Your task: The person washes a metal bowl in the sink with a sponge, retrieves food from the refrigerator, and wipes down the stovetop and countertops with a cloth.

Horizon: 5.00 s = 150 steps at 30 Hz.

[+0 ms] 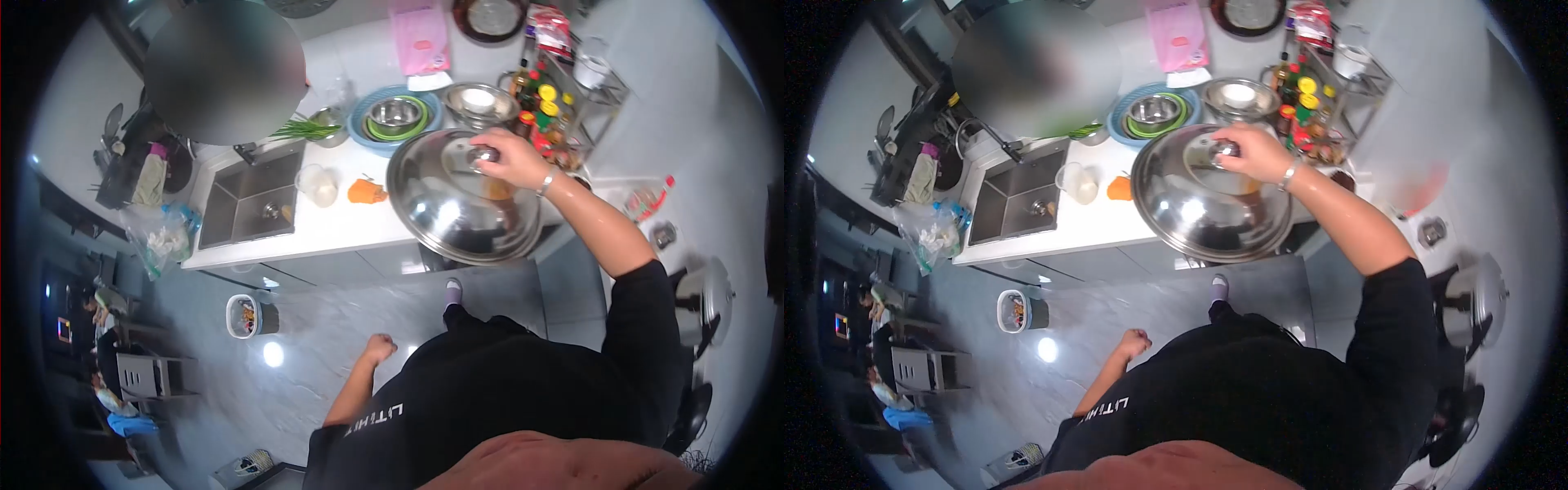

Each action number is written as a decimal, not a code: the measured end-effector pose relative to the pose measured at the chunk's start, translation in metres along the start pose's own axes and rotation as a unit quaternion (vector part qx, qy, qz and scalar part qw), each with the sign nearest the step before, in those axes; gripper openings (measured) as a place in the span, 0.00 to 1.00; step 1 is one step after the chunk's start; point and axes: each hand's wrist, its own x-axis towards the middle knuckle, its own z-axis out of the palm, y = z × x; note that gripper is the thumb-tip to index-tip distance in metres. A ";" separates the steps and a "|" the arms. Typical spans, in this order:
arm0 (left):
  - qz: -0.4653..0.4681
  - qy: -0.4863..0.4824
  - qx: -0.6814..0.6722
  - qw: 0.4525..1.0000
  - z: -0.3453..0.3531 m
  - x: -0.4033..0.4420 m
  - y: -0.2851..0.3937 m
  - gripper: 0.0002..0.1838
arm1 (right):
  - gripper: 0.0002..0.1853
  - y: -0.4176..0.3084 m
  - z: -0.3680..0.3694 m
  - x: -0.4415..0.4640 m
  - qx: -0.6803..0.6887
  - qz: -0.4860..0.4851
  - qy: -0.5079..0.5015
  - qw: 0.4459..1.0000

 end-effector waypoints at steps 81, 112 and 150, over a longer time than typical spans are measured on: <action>0.382 -0.180 0.001 0.906 -0.515 0.230 0.386 0.21 | 0.12 -0.109 0.136 0.451 0.311 0.074 0.006 0.948; 0.180 0.059 -0.458 0.868 -0.369 0.070 0.239 0.12 | 0.08 -0.166 0.317 0.160 0.806 0.356 -0.158 0.445; 0.200 0.094 -0.514 0.829 -0.519 0.002 -0.008 0.14 | 0.15 -0.377 0.508 0.288 0.218 -0.067 0.048 0.972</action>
